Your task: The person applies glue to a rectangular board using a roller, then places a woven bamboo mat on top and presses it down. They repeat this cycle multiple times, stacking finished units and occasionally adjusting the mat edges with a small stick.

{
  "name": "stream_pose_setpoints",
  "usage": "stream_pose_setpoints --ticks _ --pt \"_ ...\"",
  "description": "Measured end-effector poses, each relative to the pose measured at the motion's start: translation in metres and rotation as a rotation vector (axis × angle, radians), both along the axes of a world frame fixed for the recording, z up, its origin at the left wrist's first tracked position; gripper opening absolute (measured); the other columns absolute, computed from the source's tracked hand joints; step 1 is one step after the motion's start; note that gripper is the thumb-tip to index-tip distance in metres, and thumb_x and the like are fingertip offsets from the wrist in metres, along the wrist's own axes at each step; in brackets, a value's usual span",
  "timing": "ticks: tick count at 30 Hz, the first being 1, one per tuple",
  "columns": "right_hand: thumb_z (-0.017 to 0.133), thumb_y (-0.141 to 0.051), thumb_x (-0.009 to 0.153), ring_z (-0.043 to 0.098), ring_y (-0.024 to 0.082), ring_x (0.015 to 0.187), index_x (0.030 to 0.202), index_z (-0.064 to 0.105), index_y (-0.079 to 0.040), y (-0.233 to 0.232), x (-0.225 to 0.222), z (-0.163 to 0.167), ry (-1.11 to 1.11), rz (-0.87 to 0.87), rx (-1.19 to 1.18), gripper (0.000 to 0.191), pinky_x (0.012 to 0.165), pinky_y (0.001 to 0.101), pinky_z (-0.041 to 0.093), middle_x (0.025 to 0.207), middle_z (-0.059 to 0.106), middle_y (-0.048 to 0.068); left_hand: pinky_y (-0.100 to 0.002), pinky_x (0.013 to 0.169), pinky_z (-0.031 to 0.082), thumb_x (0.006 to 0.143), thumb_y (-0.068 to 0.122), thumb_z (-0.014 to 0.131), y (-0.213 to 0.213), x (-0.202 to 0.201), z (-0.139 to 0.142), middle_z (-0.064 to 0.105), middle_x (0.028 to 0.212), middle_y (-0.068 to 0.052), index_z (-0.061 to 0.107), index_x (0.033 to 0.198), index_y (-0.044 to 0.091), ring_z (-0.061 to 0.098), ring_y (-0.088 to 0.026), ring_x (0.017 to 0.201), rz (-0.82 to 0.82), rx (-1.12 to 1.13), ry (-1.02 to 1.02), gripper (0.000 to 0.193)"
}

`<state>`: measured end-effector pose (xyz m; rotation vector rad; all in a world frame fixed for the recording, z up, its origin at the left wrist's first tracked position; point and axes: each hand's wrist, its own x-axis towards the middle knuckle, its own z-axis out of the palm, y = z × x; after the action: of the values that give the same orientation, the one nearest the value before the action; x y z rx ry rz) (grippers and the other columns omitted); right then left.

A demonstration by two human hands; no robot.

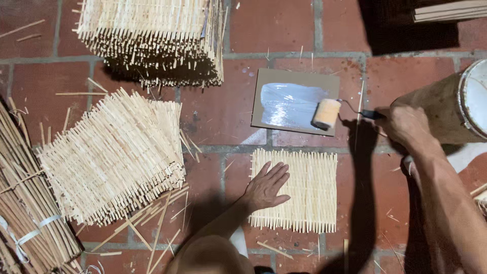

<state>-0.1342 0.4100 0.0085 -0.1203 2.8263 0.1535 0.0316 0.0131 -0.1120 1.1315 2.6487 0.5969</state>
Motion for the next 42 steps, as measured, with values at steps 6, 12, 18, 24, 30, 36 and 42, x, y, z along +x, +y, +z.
stream_pose_setpoints --ticks 6,12,18,24,30,36,42 --pt "0.071 -0.038 0.093 0.071 0.033 0.101 0.117 0.076 -0.022 -0.113 -0.102 -0.028 0.178 0.265 -0.087 0.029 0.081 0.0497 0.056 0.106 0.075 0.011 -0.051 0.125 0.012 0.093 0.06 0.057 0.0 -0.003 -0.001 0.038 0.161 -0.018 0.05 0.147 0.0 0.027 -0.029 0.153 0.024 0.041 0.035 0.081" --pt "0.065 -0.04 0.099 0.077 0.026 0.094 0.129 0.075 -0.032 -0.07 -0.139 -0.007 -0.006 0.164 0.022 0.032 0.083 0.0455 0.063 0.108 0.079 0.006 -0.05 0.129 0.016 0.096 0.059 0.058 -0.006 -0.001 0.006 0.042 0.163 -0.016 0.054 0.147 0.002 0.031 -0.028 0.156 0.036 0.057 0.074 0.077" --pt "0.065 -0.051 0.091 0.074 0.022 0.095 0.121 0.077 -0.034 -0.005 -0.116 0.001 -0.018 0.099 0.08 0.037 0.084 0.044 0.06 0.105 0.08 0.001 -0.05 0.128 0.015 0.094 0.06 0.057 -0.004 -0.001 0.006 0.042 0.163 -0.016 0.053 0.147 0.002 0.03 -0.028 0.155 0.031 0.043 0.061 0.079" --pt "0.069 -0.03 0.093 0.073 0.029 0.092 0.122 0.077 -0.022 -0.128 -0.14 -0.025 0.164 0.313 -0.159 0.03 0.082 0.0447 0.058 0.104 0.077 0.011 -0.051 0.128 0.012 0.096 0.065 0.051 -0.002 0.0 -0.004 0.037 0.164 -0.016 0.049 0.15 0.002 0.028 -0.027 0.155 0.034 0.033 0.047 0.083" --pt "0.074 -0.036 0.096 0.072 0.041 0.083 0.102 0.075 -0.001 -0.087 -0.072 -0.025 -0.035 -0.039 -0.304 0.035 0.071 0.0506 0.056 0.091 0.073 0.023 -0.052 0.127 0.013 0.093 0.059 0.06 -0.003 0.004 -0.008 0.039 0.163 -0.019 0.051 0.147 -0.001 0.03 -0.03 0.154 0.022 0.082 0.036 0.081" --pt "0.074 -0.037 0.083 0.075 0.037 0.085 0.115 0.072 0.001 -0.085 0.117 -0.074 0.132 -0.475 -0.676 0.05 0.076 0.0486 0.056 0.093 0.075 0.027 -0.054 0.127 0.015 0.092 0.054 0.065 -0.001 0.007 -0.009 0.042 0.161 -0.02 0.052 0.146 -0.002 0.03 -0.033 0.155 0.007 0.138 0.056 0.079" --pt "0.068 -0.036 0.09 0.072 0.045 0.092 0.109 0.075 0.002 -0.108 0.036 -0.066 0.191 -0.497 -0.671 0.043 0.082 0.0518 0.054 0.095 0.071 0.032 -0.054 0.125 0.01 0.09 0.057 0.063 0.005 0.006 -0.013 0.038 0.16 -0.021 0.048 0.147 -0.003 0.026 -0.032 0.153 0.017 0.07 -0.036 0.084"
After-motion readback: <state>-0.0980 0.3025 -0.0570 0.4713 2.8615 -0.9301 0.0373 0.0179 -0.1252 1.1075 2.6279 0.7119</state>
